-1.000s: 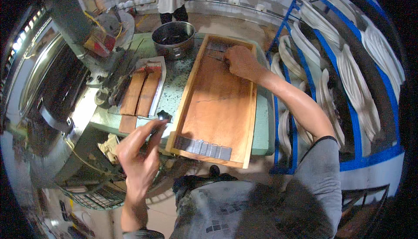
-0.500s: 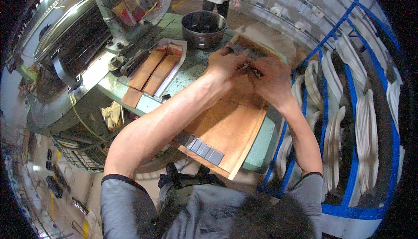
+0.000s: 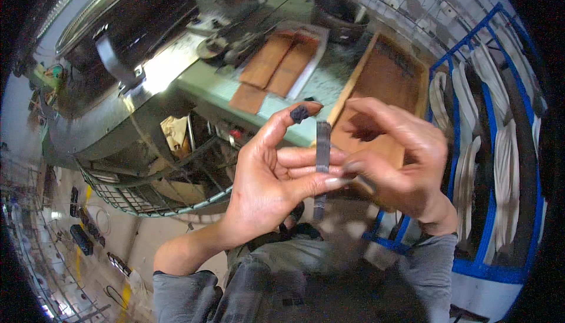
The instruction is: The person repeatedly picks up small black plastic clips from a wooden tray and inserts them into slots around the rim of a large metal machine component. The person works one clip at a time, placing each into a designated slot and pressing it into place.
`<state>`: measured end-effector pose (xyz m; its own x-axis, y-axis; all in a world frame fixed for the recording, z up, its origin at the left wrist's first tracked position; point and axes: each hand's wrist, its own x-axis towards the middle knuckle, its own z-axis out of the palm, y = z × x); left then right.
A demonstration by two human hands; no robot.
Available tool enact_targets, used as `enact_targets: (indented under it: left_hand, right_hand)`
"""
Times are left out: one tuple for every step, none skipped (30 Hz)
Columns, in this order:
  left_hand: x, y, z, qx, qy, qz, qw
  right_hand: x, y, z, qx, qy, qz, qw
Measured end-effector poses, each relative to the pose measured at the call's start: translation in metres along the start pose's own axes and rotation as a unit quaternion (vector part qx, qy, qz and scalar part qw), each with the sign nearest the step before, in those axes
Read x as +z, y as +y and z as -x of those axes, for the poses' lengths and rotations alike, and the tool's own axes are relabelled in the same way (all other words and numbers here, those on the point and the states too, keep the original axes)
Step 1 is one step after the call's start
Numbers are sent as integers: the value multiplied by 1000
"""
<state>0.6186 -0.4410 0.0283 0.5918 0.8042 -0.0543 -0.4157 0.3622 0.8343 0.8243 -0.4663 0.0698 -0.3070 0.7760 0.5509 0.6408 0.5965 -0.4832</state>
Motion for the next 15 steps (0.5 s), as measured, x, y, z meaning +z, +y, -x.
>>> enact_targets:
  left_hand:
    - [-15, 0, 16, 13, -11, 48, 999]
    - [-34, 1, 32, 14, -6, 22, 1000]
    - [-55, 3, 47, 9, 3, -9, 1000]
    - [-77, 6, 62, 9, 19, -42, 999]
    - [-100, 9, 77, 11, 35, -18, 999]
    - [-126, 16, 94, -5, 32, -8, 999]
    - [-151, 24, 108, -32, 35, -4, 999]
    - [-174, 31, 122, -49, 60, -19, 997]
    - [-195, 38, 134, -2, 68, -11, 998]
    - [-218, 47, 146, 7, 69, -4, 998]
    - [-239, 58, 158, 18, 75, 2, 997]
    - [-257, 67, 167, 10, 81, 2, 997]
    - [-273, 76, 175, -6, 82, 7, 997]
    - [-288, 84, 181, -24, 87, -20, 996]
    - [-301, 90, 184, -30, 86, -45, 995]
  right_hand:
    - [23, -15, -2, 62, -27, -20, 997]
    - [47, -28, -5, 71, -54, -33, 995]
    - [73, -41, -8, 83, -82, -48, 992]
    - [103, -53, -13, 115, -71, -85, 987]
    - [135, -65, -20, 126, -40, -135, 982]
    - [164, -79, -26, 150, -36, -151, 976]
    - [192, -91, -32, 172, -31, -161, 971]
    - [217, -104, -39, 220, -43, -204, 953]
    - [241, -114, -46, 200, -38, -194, 960]
    - [267, -123, -54, 206, -22, -212, 955]
    - [291, -132, -63, 209, -10, -234, 949]
    - [309, -141, -72, 190, -6, -232, 954]
    - [324, -147, -82, 184, -25, -228, 956]
    - [337, -152, -91, 180, -44, -221, 957]
    - [347, -155, -101, 179, -65, -213, 958]
